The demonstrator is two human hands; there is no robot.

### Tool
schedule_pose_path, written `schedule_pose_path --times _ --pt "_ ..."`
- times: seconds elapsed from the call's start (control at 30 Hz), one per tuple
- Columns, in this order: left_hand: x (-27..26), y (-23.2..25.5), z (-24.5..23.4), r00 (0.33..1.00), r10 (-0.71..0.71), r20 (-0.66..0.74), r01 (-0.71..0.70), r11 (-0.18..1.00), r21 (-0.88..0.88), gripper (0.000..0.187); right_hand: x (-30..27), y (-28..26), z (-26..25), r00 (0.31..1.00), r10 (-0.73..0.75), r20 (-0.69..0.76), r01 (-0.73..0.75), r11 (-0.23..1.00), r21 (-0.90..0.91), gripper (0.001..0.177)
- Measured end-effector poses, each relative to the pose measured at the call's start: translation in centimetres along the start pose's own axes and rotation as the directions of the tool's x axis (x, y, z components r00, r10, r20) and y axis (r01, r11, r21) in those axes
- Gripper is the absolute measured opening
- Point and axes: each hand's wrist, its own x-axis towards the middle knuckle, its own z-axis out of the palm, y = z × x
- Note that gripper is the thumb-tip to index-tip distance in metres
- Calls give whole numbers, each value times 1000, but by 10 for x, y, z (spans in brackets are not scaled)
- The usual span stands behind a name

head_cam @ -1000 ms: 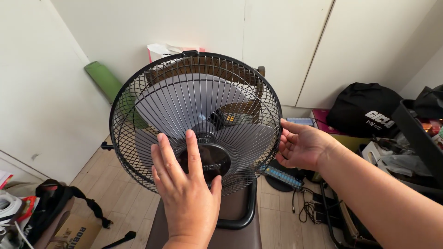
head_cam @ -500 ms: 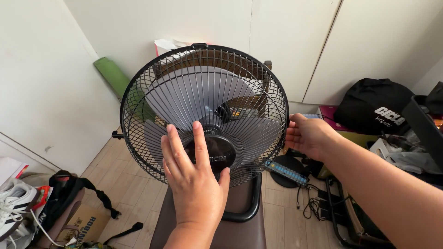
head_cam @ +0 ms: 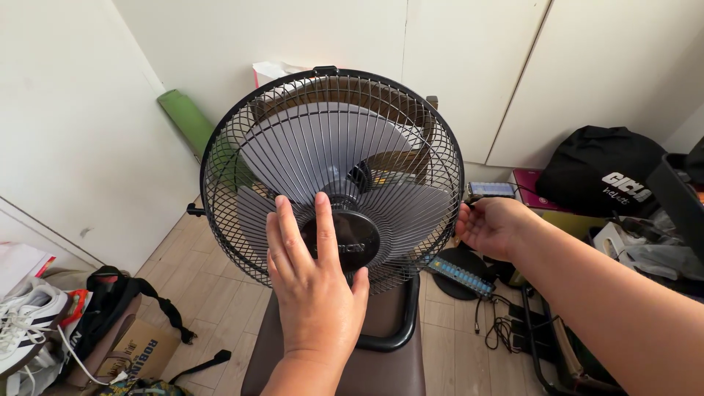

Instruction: The person disassembles a table fan by removing the front grille, fan blades, and rear grille. They then use a screwdriver to loosen screws on the fan motor housing. The removed parts are placed on a nearby workbench.

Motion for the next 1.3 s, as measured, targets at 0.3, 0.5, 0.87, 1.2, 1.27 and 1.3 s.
schedule_pose_path --times 0.3,0.5,0.87,1.2,1.27,1.3 --pt "-1 -2 -2 1000 -1 -1 1 1000 -10 109 -13 13 0 998 37 52 -44 989 143 34" --pt "-22 -33 7 967 -189 -173 149 964 -220 91 -47 62 15 979 160 -124 -138 975 172 33" --pt "-7 -141 31 660 -561 499 728 317 -608 138 -78 130 37 973 219 -78 -197 956 219 53" --pt "3 -166 46 760 -392 518 640 319 -699 142 -60 212 60 953 300 -29 -271 894 357 37" --pt "2 -165 47 845 -338 415 523 359 -773 138 -53 224 67 956 294 7 -276 890 363 42" --pt "2 -166 48 882 -306 359 459 378 -804 136 -49 229 70 957 288 25 -277 888 368 44"
